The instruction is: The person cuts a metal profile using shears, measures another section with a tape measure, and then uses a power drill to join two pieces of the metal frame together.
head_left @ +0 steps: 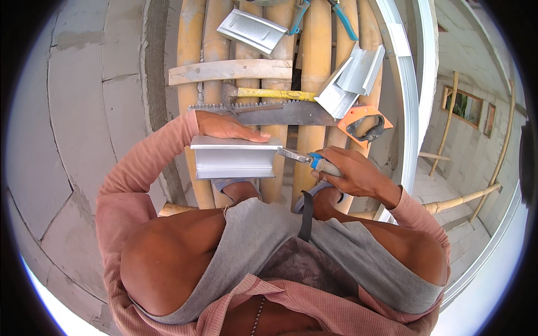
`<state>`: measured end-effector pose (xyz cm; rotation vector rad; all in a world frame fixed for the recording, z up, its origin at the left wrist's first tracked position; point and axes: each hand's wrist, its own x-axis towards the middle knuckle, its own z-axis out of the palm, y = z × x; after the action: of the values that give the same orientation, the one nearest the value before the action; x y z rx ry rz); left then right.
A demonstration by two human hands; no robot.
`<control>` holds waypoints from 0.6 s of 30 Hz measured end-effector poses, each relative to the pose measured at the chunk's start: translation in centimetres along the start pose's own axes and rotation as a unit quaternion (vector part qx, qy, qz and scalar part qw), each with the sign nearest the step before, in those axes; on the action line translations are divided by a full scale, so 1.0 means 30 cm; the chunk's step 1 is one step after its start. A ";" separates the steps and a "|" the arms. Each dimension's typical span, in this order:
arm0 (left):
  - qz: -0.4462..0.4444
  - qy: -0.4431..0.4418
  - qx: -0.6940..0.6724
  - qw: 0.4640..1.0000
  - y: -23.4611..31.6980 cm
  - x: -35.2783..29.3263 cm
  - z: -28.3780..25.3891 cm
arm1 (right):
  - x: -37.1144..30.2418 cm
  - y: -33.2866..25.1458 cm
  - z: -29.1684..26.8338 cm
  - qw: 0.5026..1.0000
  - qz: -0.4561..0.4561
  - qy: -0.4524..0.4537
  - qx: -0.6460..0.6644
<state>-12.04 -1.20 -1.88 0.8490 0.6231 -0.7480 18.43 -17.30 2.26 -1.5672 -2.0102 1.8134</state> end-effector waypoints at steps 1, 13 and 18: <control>-0.012 0.047 0.042 0.998 -0.014 -0.014 -0.004 | 0.005 -0.008 -0.016 1.000 -0.004 0.000 -0.003; 0.370 0.305 -0.315 0.819 -0.336 -0.357 -0.010 | 0.480 -0.175 -0.111 0.938 -0.218 0.175 -0.206; 0.478 0.428 -0.437 0.631 -0.191 -0.230 0.076 | 0.853 -0.182 0.018 0.848 -0.233 0.332 -0.343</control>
<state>-20.17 -3.39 1.94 0.4156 1.0788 1.0128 1.90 -0.07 -8.46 -1.3243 -2.4210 0.2919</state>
